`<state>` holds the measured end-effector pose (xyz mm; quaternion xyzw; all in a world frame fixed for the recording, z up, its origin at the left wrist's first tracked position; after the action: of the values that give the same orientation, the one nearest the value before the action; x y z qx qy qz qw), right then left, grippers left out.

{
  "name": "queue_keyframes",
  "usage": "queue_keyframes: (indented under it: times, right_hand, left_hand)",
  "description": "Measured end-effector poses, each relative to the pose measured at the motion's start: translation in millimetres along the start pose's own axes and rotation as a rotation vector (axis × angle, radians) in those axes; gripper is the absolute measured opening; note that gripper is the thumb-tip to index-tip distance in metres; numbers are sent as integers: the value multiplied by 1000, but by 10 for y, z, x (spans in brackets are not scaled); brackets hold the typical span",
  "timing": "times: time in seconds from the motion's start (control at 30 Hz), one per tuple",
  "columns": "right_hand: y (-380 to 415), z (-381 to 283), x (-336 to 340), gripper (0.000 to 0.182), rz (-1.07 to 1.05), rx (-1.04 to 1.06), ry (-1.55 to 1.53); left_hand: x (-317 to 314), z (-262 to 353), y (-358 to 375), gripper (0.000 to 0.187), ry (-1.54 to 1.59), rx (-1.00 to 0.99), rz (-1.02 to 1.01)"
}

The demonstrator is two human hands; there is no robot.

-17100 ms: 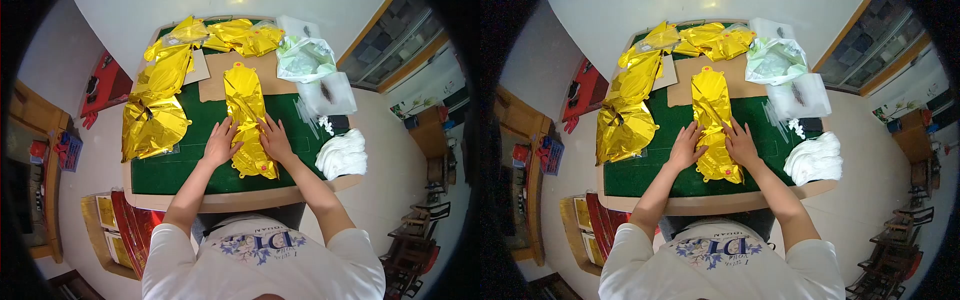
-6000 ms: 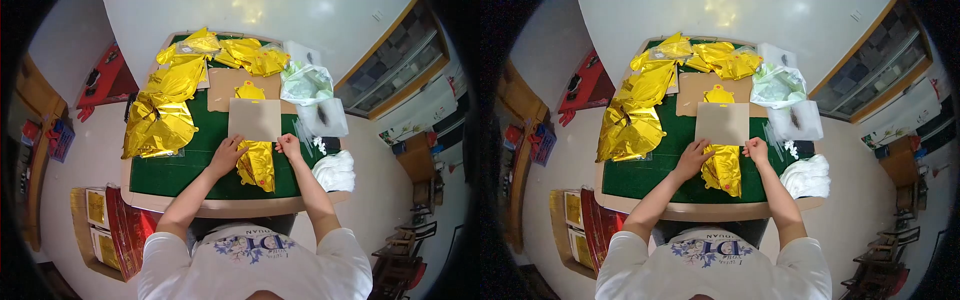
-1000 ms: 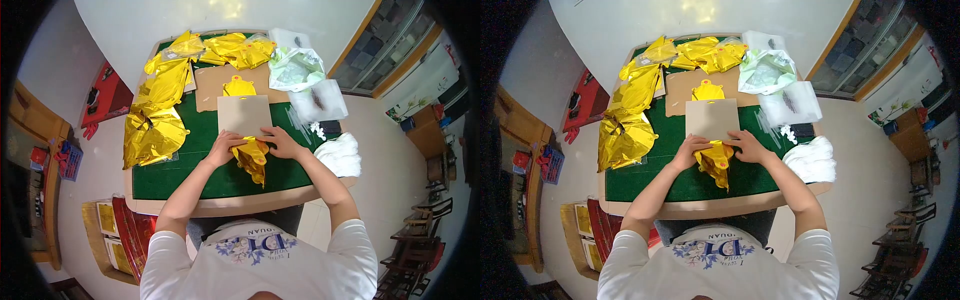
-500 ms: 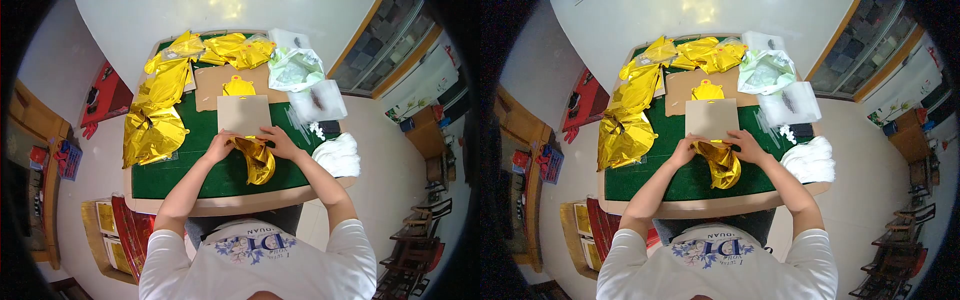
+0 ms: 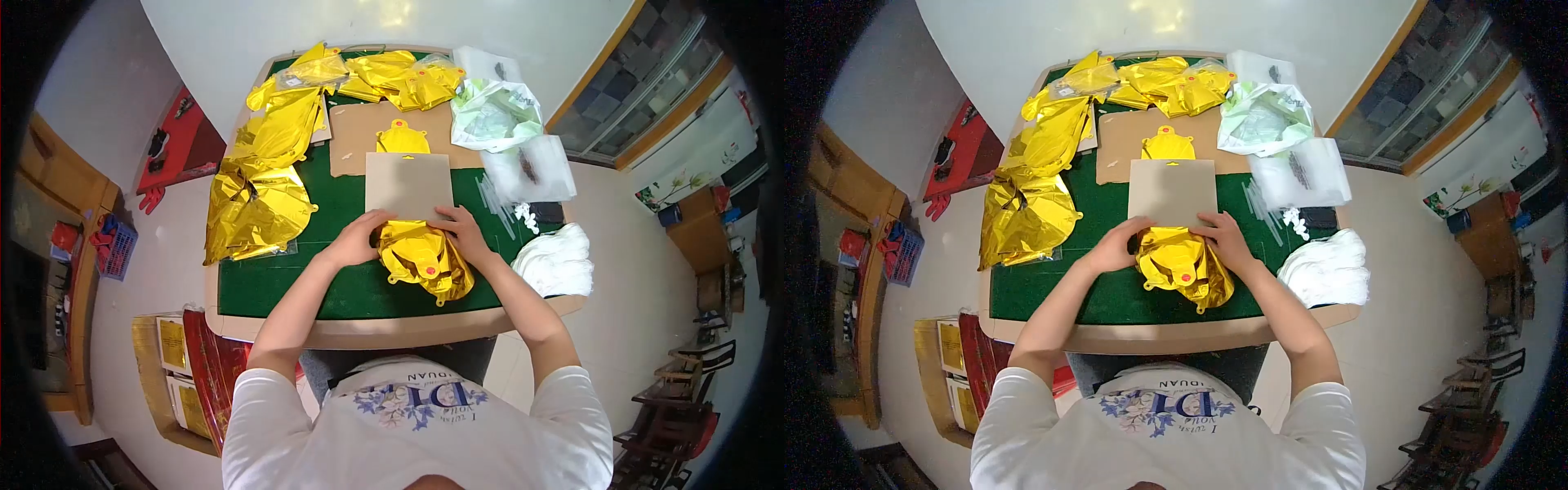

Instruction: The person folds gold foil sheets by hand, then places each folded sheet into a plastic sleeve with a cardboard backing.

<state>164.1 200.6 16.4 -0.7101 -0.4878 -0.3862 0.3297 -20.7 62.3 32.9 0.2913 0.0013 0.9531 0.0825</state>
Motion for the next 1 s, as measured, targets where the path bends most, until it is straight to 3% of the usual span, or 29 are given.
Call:
queue_keyframes:
  times: [0.2, 0.23, 0.47, 0.63, 0.77, 0.87, 0.93, 1.0]
  right_hand:
    - [-1, 129, -69, 34, 7, -9, -99]
    - [-28, 199, -114, 30, 17, 4, -153]
    - [-28, 192, -94, 35, -52, -5, -82]
    - [-81, 260, -127, 35, -110, -132, -351]
    - [-133, 301, -124, 31, 21, -78, -285]
    - [-193, 342, -113, 28, 14, -42, -299]
    - [-220, 416, -153, 26, -23, -133, -451]
    - [-263, 510, -194, 22, -52, -112, -355]
  left_hand:
    - [138, -169, 133, 51, -444, -53, 135]
    - [149, -108, 133, 43, -448, -106, 174]
    - [127, -69, 87, 42, -382, -85, 135]
    - [150, -11, 52, 40, -460, -103, 99]
    - [165, 31, 39, 36, -453, -103, 100]
    - [147, -1, 19, 33, -462, -128, 143]
    - [140, -57, 7, 30, -447, -106, 205]
    - [118, -102, -5, 30, -408, -97, 256]
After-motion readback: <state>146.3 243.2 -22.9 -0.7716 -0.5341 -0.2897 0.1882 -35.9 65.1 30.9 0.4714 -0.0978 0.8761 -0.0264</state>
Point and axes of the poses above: each hand's wrist, its own y-axis away from the middle knuckle, its own x-axis out of the back of the hand, z = x × y, the point moved 6 cm from there along -y, towards the middle knuckle, and after that the axes turned 13 degrees about -z, right-handed, at the moved point
